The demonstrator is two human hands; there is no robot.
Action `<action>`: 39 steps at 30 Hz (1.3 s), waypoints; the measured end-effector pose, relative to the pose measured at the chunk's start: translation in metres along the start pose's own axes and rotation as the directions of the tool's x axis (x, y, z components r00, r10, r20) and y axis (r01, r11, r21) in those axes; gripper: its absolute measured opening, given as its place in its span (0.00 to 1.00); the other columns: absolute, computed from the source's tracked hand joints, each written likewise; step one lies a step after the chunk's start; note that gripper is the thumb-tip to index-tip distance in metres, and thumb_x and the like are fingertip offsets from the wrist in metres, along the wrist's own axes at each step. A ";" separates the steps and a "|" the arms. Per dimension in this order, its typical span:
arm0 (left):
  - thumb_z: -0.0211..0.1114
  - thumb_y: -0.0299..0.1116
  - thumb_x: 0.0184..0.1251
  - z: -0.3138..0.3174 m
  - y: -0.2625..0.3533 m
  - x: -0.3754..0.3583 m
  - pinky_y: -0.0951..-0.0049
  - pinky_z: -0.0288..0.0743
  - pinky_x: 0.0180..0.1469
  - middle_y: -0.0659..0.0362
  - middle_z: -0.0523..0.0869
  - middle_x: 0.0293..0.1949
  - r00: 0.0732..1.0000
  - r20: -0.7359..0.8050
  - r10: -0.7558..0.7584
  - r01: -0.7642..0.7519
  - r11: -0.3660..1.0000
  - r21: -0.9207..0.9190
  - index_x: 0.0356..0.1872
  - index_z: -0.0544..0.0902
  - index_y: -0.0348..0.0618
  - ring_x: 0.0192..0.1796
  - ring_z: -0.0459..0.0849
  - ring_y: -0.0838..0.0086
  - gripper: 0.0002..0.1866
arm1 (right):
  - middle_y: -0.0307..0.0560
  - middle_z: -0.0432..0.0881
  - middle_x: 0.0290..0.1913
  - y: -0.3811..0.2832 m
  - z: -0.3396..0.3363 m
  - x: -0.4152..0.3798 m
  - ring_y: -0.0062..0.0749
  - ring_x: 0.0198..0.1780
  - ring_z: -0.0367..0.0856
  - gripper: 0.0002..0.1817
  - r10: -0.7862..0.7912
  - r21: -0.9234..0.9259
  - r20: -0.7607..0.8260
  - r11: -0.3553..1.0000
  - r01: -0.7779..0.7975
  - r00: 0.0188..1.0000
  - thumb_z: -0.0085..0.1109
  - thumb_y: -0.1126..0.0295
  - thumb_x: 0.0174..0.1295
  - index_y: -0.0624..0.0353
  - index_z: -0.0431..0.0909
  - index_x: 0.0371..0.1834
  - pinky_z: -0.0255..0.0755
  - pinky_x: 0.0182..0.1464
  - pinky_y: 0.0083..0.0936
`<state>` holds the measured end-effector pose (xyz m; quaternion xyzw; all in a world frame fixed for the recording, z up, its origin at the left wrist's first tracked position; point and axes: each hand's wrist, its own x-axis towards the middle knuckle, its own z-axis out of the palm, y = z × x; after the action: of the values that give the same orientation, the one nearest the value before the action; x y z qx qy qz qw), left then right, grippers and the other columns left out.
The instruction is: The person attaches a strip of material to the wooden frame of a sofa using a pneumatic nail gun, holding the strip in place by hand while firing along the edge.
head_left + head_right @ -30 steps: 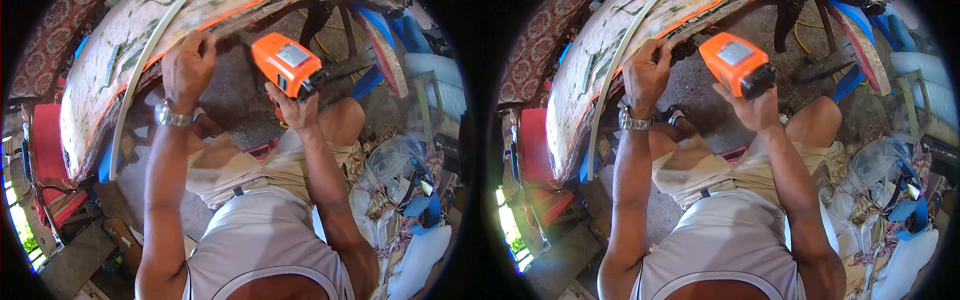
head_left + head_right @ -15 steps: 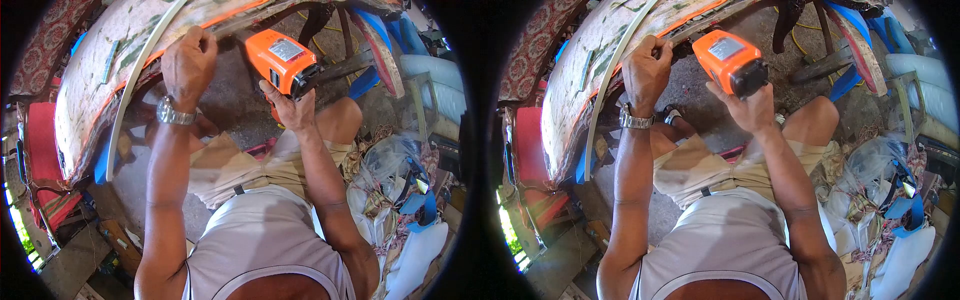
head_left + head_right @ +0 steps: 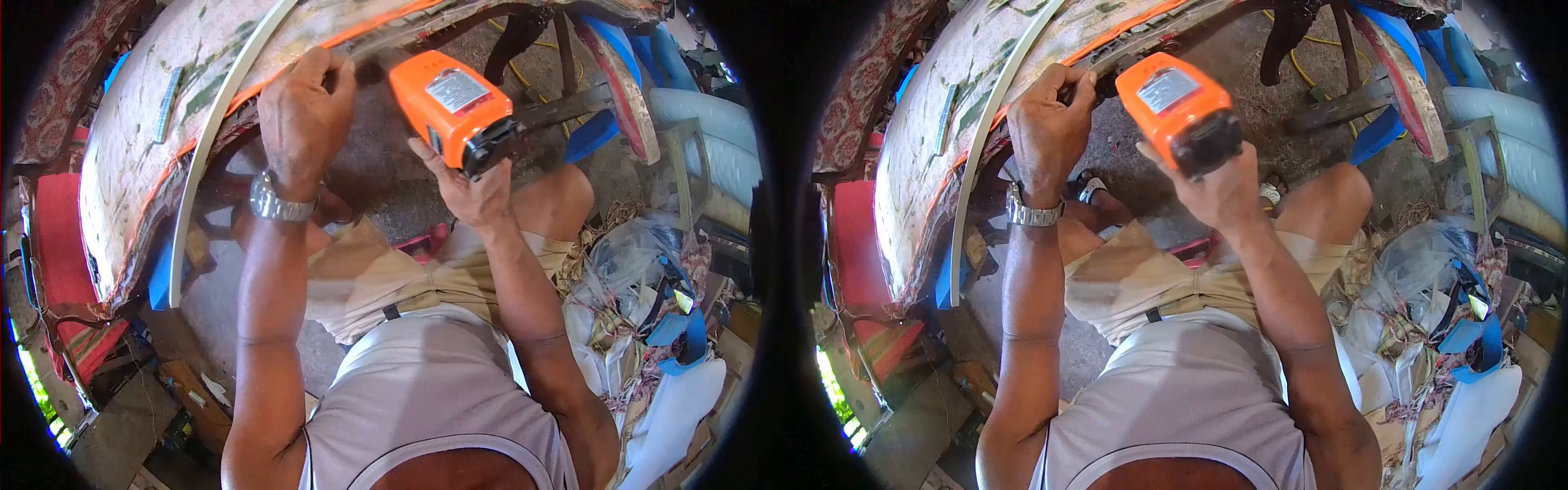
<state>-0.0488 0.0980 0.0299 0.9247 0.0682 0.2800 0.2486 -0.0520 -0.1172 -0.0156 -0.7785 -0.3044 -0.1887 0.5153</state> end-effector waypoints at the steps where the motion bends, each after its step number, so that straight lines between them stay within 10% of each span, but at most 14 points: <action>1: 0.73 0.41 0.71 0.000 -0.001 -0.001 0.67 0.79 0.35 0.53 0.92 0.30 1.000 0.006 0.008 -0.008 1.000 0.008 0.40 0.91 0.42 0.29 0.89 0.67 0.12 | 0.44 0.93 0.40 -0.001 0.000 0.002 0.44 0.38 0.92 0.15 -0.032 -0.029 -0.007 0.999 0.032 0.999 0.79 0.60 0.63 0.56 0.89 0.47 0.85 0.41 0.34; 10: 0.75 0.40 0.69 -0.013 0.006 -0.006 0.60 0.78 0.48 0.56 0.91 0.35 0.990 -0.055 0.129 -0.118 0.979 0.166 0.42 0.93 0.47 0.42 0.87 0.63 0.09 | 0.48 0.91 0.48 0.006 -0.039 -0.014 0.41 0.48 0.91 0.20 0.372 0.178 0.028 0.911 -0.371 0.928 0.81 0.64 0.62 0.60 0.86 0.53 0.82 0.53 0.36; 16: 0.76 0.34 0.68 -0.014 -0.004 -0.019 0.61 0.81 0.44 0.55 0.90 0.35 0.981 -0.140 0.131 -0.128 0.991 0.026 0.43 0.93 0.45 0.38 0.88 0.63 0.07 | 0.47 0.91 0.46 0.003 -0.050 -0.015 0.41 0.45 0.91 0.17 0.174 0.016 0.010 0.985 -0.174 0.985 0.80 0.66 0.63 0.59 0.86 0.51 0.82 0.50 0.36; 26: 0.78 0.30 0.65 0.018 0.006 -0.046 0.62 0.83 0.42 0.55 0.90 0.35 0.926 -0.369 0.082 -0.113 0.992 -0.063 0.41 0.91 0.44 0.35 0.89 0.60 0.06 | 0.43 0.92 0.44 -0.007 -0.038 -0.034 0.30 0.44 0.91 0.18 0.289 0.162 0.043 0.943 -0.292 0.956 0.80 0.67 0.64 0.62 0.84 0.51 0.83 0.48 0.31; 39: 0.77 0.37 0.67 0.015 -0.008 -0.020 0.57 0.82 0.41 0.51 0.91 0.32 0.953 -0.303 0.000 -0.003 1.000 -0.009 0.34 0.88 0.41 0.35 0.90 0.54 0.10 | 0.45 0.92 0.47 -0.020 -0.004 -0.013 0.34 0.46 0.91 0.16 0.156 0.128 0.049 0.979 -0.161 0.987 0.78 0.65 0.65 0.61 0.87 0.50 0.82 0.51 0.32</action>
<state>-0.0572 0.0934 0.0048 0.8697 0.1037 0.4190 0.2395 -0.0749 -0.1190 -0.0081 -0.7682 -0.2629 -0.1116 0.5730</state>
